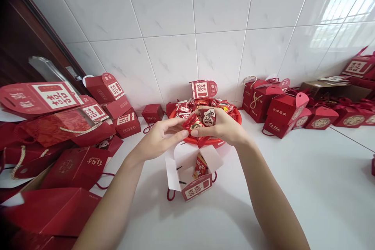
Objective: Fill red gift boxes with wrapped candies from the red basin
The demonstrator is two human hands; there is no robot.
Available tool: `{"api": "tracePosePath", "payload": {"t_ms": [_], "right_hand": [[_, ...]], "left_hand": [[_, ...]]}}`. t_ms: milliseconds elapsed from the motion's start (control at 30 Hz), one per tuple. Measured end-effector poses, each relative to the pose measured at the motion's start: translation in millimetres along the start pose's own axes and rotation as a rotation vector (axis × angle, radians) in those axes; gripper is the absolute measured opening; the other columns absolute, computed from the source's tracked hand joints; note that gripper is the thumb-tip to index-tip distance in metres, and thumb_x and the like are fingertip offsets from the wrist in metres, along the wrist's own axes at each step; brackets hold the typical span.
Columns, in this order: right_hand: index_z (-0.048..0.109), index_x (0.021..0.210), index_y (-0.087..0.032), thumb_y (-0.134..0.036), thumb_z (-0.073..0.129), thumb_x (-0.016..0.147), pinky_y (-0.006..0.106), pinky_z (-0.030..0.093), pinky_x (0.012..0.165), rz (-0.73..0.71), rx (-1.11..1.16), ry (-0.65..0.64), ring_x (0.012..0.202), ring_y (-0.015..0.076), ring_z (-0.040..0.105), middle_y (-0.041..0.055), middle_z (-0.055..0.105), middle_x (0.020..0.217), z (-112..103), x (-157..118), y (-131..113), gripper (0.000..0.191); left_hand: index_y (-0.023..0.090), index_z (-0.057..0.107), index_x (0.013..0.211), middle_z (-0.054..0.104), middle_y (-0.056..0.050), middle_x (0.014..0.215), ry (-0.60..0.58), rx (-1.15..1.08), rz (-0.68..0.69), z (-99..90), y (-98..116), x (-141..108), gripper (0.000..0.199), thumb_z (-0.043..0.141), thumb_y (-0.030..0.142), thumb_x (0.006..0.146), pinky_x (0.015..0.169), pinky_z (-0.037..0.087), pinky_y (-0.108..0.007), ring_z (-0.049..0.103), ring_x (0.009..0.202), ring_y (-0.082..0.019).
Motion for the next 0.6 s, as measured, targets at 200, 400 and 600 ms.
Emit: {"api": "tracePosePath", "payload": {"t_ms": [200,400,600], "right_hand": [[0.065,0.108,-0.021,-0.040,0.089,0.066,0.028,0.052,0.060,0.043,-0.074,-0.003,0.071,0.0169,0.065,0.0004,0.068,0.083,5.8,-1.0,2.0,0.051],[0.052,0.091,-0.023,-0.055,0.066,0.088,0.022,0.039,0.035,0.103,0.029,0.082,0.042,0.0099,0.056,-0.0026,0.065,0.073,6.5,-2.2,5.1,0.036],[0.054,0.086,-0.021,-0.052,0.070,0.086,0.029,0.061,0.056,0.258,-0.029,-0.074,0.073,0.0206,0.073,0.0019,0.067,0.079,15.7,-2.6,9.5,0.035]], "left_hand": [[0.015,0.072,0.088,0.075,-0.005,0.089,0.059,-0.056,-0.009,1.7,6.7,0.5,0.024,0.066,0.039,0.090,0.078,0.055,-0.028,0.070,0.086,-0.019],[0.016,0.072,0.083,0.071,-0.003,0.083,0.125,-0.050,-0.007,-11.8,8.0,-2.8,0.021,0.070,0.036,0.084,0.073,0.051,-0.027,0.064,0.078,-0.017],[0.015,0.068,0.073,0.064,-0.001,0.073,0.137,0.095,-0.017,-32.7,18.3,-13.8,0.022,0.069,0.035,0.083,0.069,0.046,-0.026,0.057,0.072,-0.015]]}}
Point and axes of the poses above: each hand's wrist, its own x-axis towards the middle knuckle, its own z-axis out of the palm, y = z × x, the point moved 3 cm from there along x, towards the middle knuckle
